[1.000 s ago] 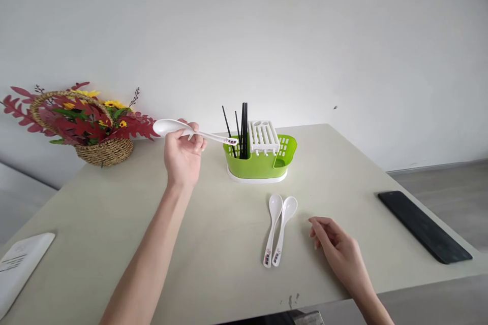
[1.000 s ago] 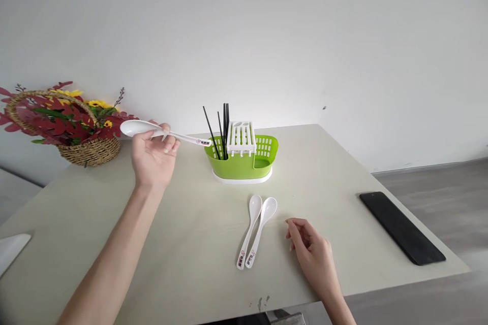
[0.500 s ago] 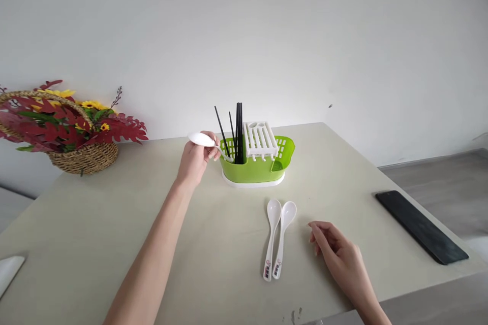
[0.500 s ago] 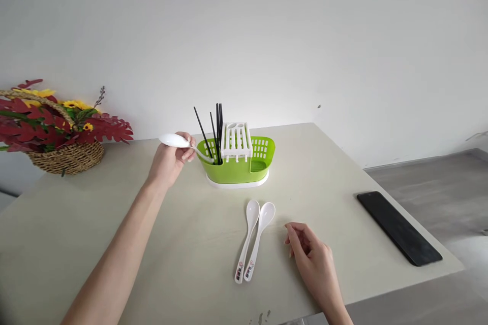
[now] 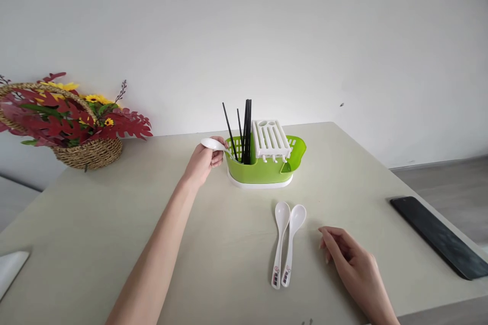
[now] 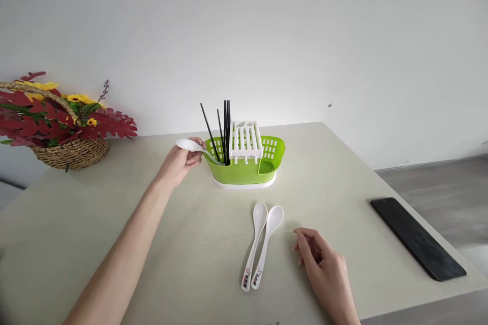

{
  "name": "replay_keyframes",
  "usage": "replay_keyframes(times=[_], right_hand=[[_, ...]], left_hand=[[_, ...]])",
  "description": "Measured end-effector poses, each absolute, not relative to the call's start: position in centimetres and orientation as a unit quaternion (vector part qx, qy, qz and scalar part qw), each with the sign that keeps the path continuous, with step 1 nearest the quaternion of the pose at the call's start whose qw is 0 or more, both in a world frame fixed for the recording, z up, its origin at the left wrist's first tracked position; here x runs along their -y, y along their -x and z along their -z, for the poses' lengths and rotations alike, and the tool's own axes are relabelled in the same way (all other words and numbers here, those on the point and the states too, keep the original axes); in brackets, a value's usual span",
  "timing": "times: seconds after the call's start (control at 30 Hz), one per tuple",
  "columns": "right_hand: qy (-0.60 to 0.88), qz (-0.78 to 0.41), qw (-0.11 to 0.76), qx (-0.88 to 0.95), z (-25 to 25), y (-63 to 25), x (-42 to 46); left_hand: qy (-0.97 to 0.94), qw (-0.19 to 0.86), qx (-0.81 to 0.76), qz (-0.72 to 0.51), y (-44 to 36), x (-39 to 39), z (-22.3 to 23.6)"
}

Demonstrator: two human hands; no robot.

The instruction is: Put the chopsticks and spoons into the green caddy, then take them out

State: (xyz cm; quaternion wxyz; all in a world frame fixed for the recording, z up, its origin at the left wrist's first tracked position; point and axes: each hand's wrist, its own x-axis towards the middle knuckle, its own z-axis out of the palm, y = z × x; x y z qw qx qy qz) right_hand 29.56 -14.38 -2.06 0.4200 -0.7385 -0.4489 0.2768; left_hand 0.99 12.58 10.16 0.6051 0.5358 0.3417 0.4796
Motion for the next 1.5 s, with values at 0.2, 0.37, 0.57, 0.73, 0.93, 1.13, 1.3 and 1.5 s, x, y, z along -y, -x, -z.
replay_keyframes(times=[0.2, 0.37, 0.57, 0.73, 0.93, 1.13, 1.3, 1.5], right_hand=[[0.744, -0.280, 0.418, 0.440, 2.0, -29.4, 14.4], [0.742, -0.278, 0.419, 0.443, 2.0, -29.4, 14.6], [0.746, -0.273, 0.416, 0.443, 1.8, -29.2, 14.7], [0.750, -0.270, 0.410, 0.443, 1.5, -29.2, 14.7], [0.750, -0.268, 0.415, 0.440, 1.5, -29.0, 14.3], [0.756, -0.272, 0.406, 0.436, 1.4, -27.9, 12.4], [0.734, -0.334, 0.380, 0.453, 0.5, -27.5, 9.8], [0.715, -0.391, 0.353, 0.461, -0.1, -27.9, 9.0]], left_hand=[[-0.431, 0.589, -0.386, -0.564, -0.8, -13.1, -10.6], [-0.370, 0.533, -0.403, -0.645, -0.5, -12.7, -12.0], [-0.441, 0.423, -0.350, -0.710, -0.9, -10.0, -15.2], [-0.544, 0.426, -0.286, -0.664, -1.5, -7.0, -16.9], [-0.651, 0.461, -0.282, -0.533, -1.8, -4.7, -17.9], [-0.700, 0.438, -0.280, -0.491, -1.8, -3.8, -18.4], [-0.708, 0.432, -0.296, -0.474, -2.1, -3.1, -18.8], [-0.774, 0.362, -0.276, -0.440, -2.1, -2.9, -18.8]])
